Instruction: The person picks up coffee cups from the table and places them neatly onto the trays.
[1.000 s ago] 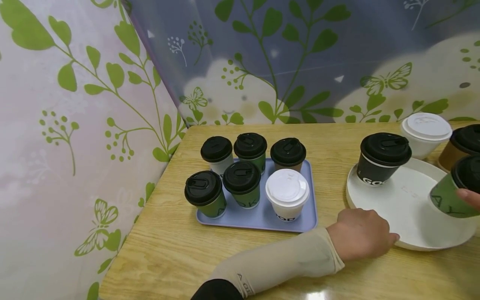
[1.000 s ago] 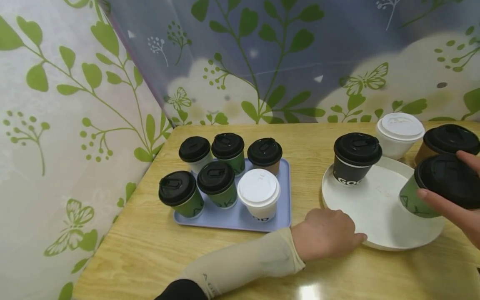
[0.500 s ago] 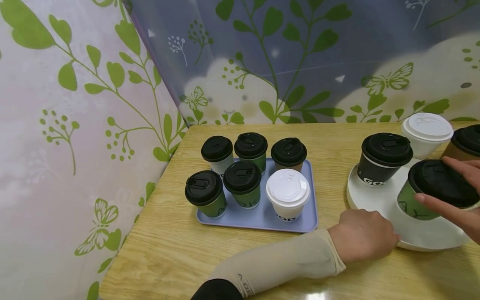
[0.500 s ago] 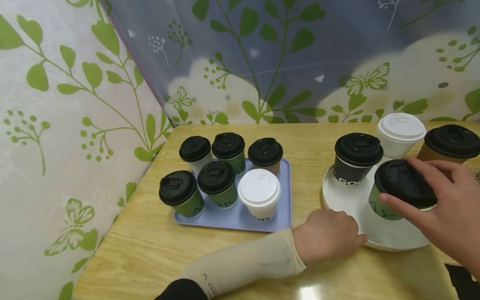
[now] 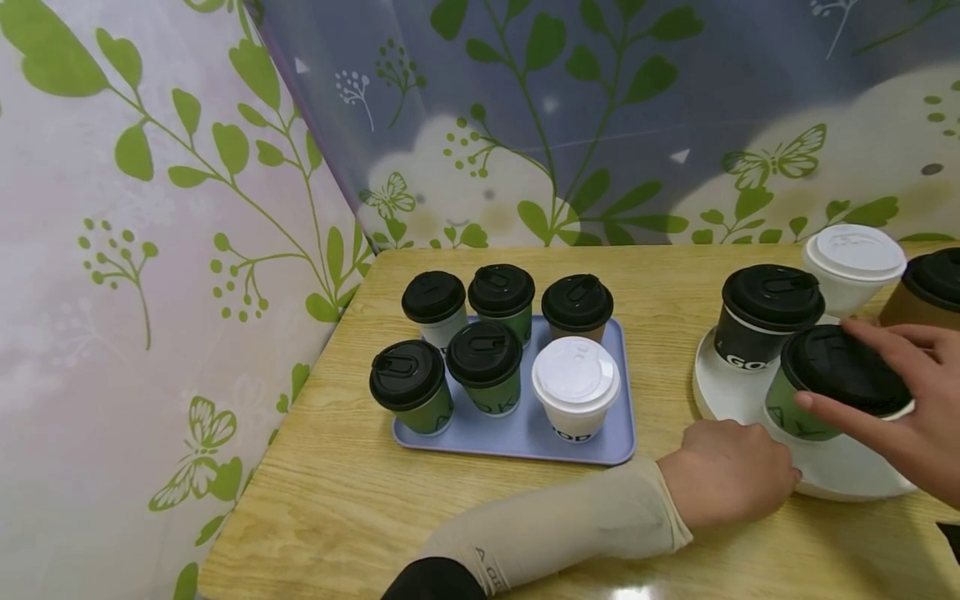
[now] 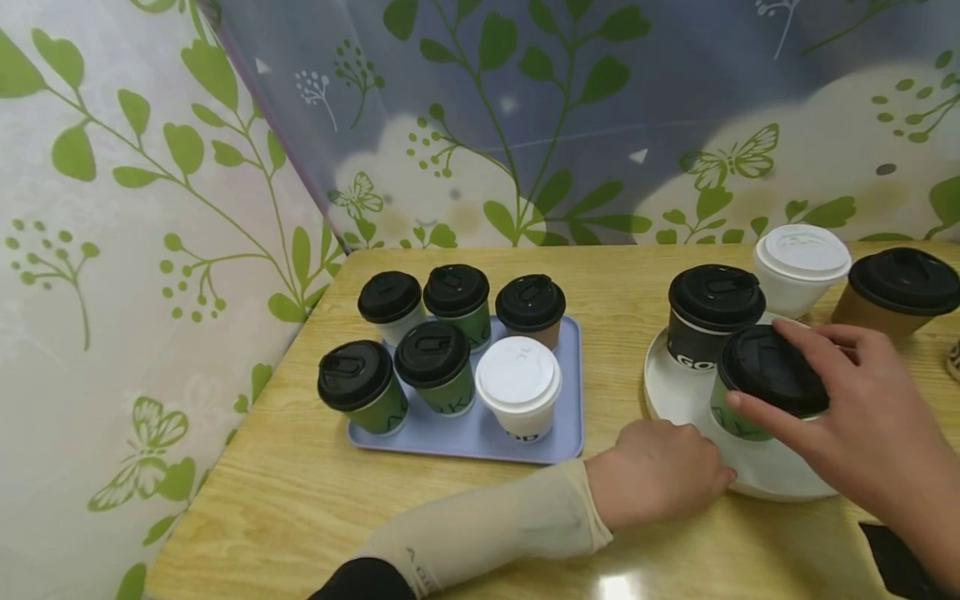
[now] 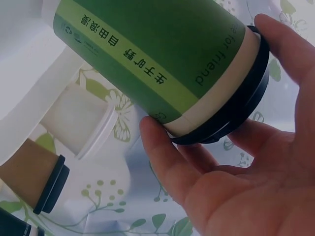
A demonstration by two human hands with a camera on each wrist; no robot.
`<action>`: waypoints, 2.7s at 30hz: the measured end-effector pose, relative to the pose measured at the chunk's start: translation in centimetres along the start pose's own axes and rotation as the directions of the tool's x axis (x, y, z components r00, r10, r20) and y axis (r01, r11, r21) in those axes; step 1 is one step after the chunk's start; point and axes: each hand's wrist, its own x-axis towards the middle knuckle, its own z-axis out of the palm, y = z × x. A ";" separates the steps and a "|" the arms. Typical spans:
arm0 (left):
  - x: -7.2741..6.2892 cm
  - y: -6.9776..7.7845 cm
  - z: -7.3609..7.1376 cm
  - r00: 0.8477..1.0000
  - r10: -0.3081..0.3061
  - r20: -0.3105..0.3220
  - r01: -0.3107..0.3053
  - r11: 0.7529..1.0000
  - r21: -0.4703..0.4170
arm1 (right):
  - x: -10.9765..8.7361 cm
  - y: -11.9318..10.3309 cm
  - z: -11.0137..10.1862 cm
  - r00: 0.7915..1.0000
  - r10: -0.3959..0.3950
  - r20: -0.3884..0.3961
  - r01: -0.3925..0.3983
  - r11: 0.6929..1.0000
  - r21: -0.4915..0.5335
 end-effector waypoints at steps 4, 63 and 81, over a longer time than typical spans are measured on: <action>0.0 0.0 0.0 1.000 0.022 0.010 -0.022 1.000 0.021 | 0.0 -0.4 0.0 1.000 -0.011 0.023 0.011 1.000 -0.011; -0.4 0.2 0.2 0.997 0.056 -0.056 -0.052 0.996 0.075 | 0.9 -2.6 1.0 0.968 -0.160 0.195 0.157 0.987 0.030; -0.1 0.5 0.2 0.998 0.063 0.008 -0.063 0.996 0.068 | 8.3 4.6 -0.7 1.000 0.019 0.012 -0.019 1.000 0.014</action>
